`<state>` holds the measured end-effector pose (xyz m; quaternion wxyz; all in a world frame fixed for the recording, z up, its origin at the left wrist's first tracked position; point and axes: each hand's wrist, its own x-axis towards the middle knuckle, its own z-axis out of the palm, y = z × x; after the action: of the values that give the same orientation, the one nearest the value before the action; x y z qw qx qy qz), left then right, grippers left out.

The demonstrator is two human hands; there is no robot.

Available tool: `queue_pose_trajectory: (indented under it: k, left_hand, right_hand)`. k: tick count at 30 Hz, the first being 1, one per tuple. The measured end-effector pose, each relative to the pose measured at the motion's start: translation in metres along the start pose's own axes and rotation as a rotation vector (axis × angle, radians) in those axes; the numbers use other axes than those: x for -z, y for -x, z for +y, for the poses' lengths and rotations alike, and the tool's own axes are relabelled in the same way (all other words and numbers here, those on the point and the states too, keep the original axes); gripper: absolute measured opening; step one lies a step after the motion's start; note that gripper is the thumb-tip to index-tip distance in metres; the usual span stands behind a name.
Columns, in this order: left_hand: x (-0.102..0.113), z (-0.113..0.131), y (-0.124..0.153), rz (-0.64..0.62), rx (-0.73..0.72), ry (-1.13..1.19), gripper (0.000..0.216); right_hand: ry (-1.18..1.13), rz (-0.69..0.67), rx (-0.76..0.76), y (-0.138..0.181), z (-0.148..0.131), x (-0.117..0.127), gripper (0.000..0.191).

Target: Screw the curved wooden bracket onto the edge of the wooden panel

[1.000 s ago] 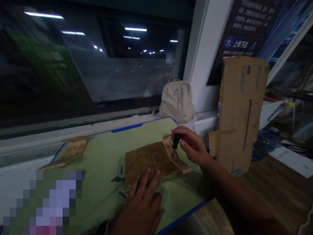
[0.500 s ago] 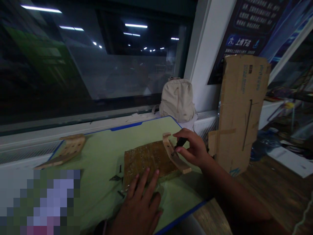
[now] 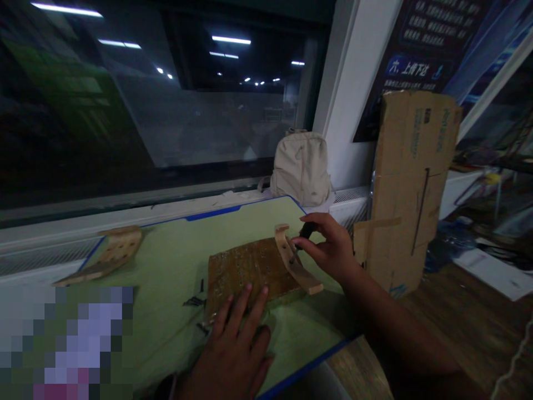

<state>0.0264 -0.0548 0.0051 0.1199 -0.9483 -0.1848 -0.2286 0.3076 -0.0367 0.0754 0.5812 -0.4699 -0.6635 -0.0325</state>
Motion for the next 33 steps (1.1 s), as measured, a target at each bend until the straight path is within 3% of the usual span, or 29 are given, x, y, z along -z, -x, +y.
queue_pose_trajectory:
  k: [4, 8, 13, 17, 20, 23, 27, 30, 33]
  left_hand:
    - [0.003, -0.001, -0.002, -0.017, -0.004, -0.003, 0.031]
    - [0.001, -0.004, -0.002, 0.004, -0.021, -0.029, 0.033]
    - [0.002, -0.003, -0.001, -0.014, -0.02, -0.045, 0.033]
    - [0.002, -0.002, -0.001, -0.009, -0.003, -0.012, 0.033]
    - [-0.001, -0.003, 0.0, 0.007, -0.011, -0.001, 0.034]
    - [-0.004, -0.006, 0.0, 0.025, -0.031, -0.004, 0.035]
    - [-0.005, -0.007, -0.001, 0.041, -0.044, -0.013, 0.035]
    - [-0.005, -0.006, -0.002, 0.036, -0.037, -0.01, 0.036]
    - [-0.002, -0.005, -0.002, 0.006, -0.029, -0.022, 0.036]
  right_hand:
    - [-0.027, -0.039, 0.139, -0.005, -0.005, 0.002, 0.029]
    - [-0.317, -0.154, -0.008, -0.004, -0.007, -0.004, 0.032]
    - [-0.38, -0.034, -0.155, 0.0, 0.006, -0.009, 0.026]
    - [-0.166, 0.074, -0.042, -0.004, 0.007, -0.003, 0.022]
    - [-0.107, 0.022, 0.111, -0.008, -0.001, 0.001, 0.02]
    - [-0.179, -0.05, 0.153, -0.009, -0.008, 0.001, 0.024]
    - [-0.378, -0.078, -0.029, -0.006, -0.004, -0.006, 0.021]
    - [-0.42, -0.01, -0.173, -0.004, 0.002, -0.007, 0.022]
    - [-0.311, 0.08, -0.133, -0.006, 0.003, -0.004, 0.028]
